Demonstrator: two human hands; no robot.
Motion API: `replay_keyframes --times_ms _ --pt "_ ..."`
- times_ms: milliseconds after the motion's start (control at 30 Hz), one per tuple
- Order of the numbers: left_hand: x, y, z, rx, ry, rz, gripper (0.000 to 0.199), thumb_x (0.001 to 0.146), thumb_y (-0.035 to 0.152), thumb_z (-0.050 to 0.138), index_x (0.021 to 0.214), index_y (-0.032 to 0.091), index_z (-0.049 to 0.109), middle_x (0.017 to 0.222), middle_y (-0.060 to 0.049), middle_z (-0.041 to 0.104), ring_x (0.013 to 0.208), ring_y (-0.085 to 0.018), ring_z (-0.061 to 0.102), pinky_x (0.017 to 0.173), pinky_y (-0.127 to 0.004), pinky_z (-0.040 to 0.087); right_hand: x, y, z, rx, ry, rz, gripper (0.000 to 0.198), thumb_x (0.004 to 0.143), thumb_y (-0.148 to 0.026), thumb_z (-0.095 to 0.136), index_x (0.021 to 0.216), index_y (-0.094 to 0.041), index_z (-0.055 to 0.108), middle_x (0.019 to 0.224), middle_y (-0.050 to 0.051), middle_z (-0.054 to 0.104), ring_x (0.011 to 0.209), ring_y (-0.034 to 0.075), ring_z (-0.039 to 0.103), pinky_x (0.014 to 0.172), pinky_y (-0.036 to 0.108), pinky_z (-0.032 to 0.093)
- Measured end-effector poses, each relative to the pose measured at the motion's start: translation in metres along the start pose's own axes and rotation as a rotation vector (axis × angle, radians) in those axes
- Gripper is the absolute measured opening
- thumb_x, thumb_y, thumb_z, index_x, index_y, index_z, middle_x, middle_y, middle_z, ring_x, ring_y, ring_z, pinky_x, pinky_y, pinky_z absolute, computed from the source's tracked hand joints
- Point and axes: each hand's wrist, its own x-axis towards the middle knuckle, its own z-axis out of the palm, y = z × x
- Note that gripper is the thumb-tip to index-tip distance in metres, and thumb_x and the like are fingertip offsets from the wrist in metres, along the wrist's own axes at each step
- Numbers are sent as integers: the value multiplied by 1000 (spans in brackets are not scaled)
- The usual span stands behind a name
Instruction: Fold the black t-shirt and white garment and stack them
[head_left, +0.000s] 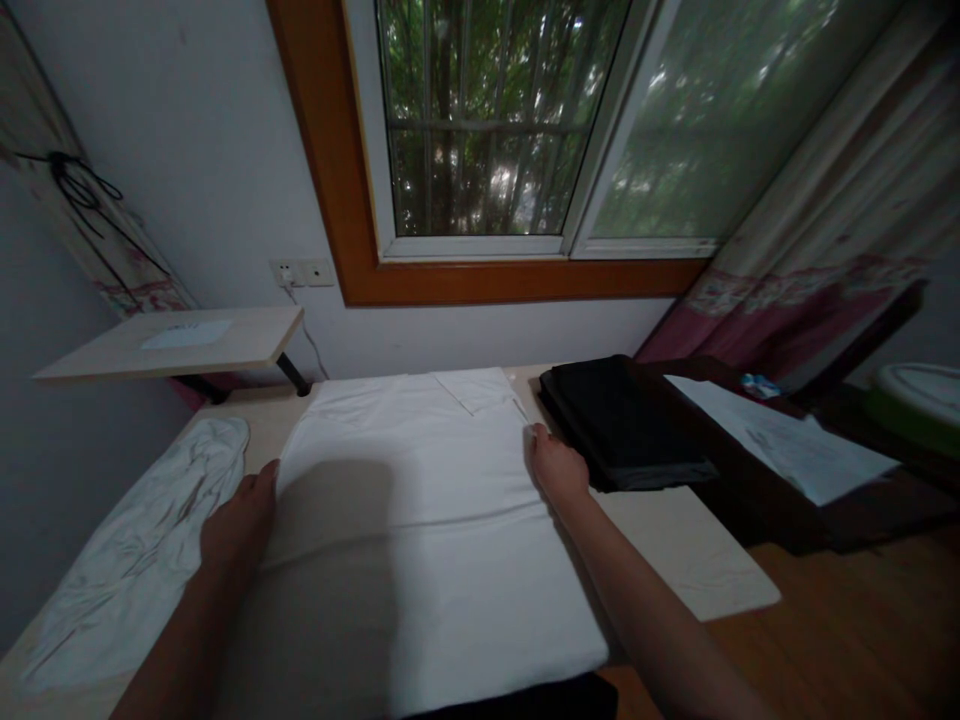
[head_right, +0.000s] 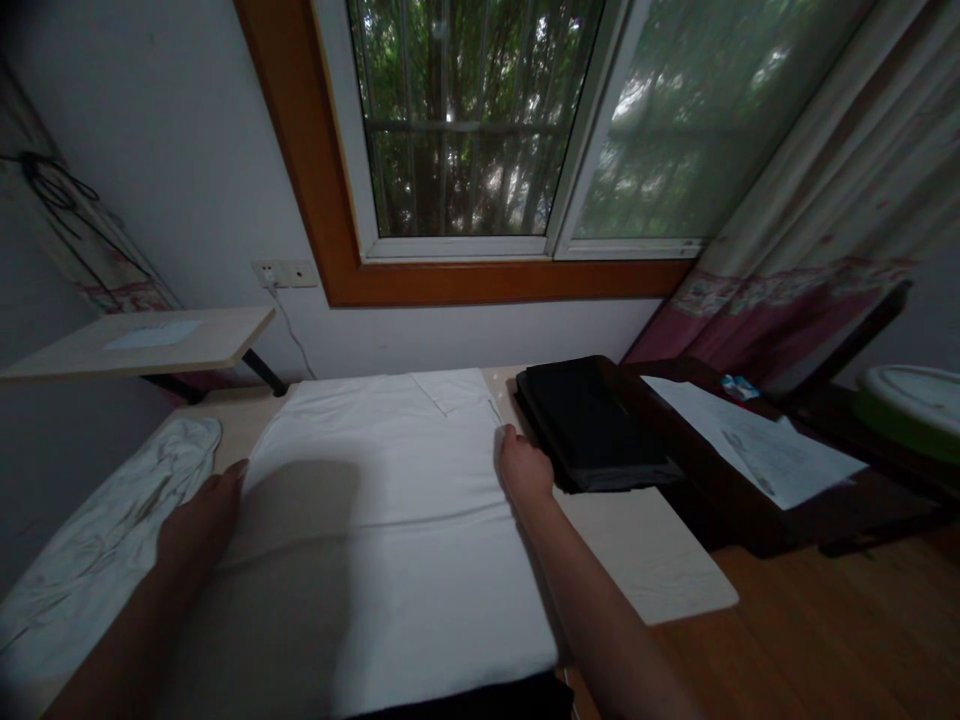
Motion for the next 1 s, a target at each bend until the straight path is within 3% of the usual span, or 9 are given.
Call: replay_keyframes --times_ms 267,367,533,700,800,900,1000 --pt "-30 -10 -1 -14 -71 49 60 98 24 24 158 25 29 149 -22 51 93 -35 72 73 -51 54 -24 12 -7 -38 -58 -31 35 107 -27 35 137 -20 52 94 13 75 77 26 77 65 30 54" --pt "-43 -16 -2 -46 -100 48 61 97 25 30 157 26 34 150 -22 52 95 -36 72 77 -54 54 -37 18 -8 -56 -73 -46 37 106 -25 36 140 -20 50 94 14 75 76 27 77 64 31 54" --pt "-50 -34 10 -183 -194 9 57 97 34 34 153 32 43 148 -13 59 114 -37 69 91 -53 53 -51 27 -7 -72 -116 -71 41 106 -25 35 145 -20 47 91 14 75 74 27 76 62 32 54" --pt "-38 -41 13 -178 -188 16 55 97 39 33 150 32 47 149 -10 58 110 -34 71 91 -50 53 -47 26 -11 -70 -144 -71 45 106 -26 37 150 -21 44 86 12 73 75 29 75 64 34 54" --pt "-23 -38 6 -139 -120 96 56 95 35 37 149 29 49 148 -12 57 113 -33 68 95 -48 51 -40 20 -17 -55 -105 -76 48 104 -26 40 152 -23 44 101 14 71 78 27 73 66 32 52" --pt "1 -31 0 -116 -51 202 57 91 30 42 147 27 51 141 -11 59 121 -31 62 107 -46 44 -30 11 -22 -37 -19 -120 46 103 -24 41 149 -24 48 117 18 65 96 29 68 71 32 51" --pt "32 -17 0 -135 37 233 55 92 35 44 145 23 52 136 -13 61 124 -32 59 111 -47 40 -13 0 -21 7 48 -144 43 104 -32 44 145 -23 53 121 18 61 110 32 58 80 35 49"
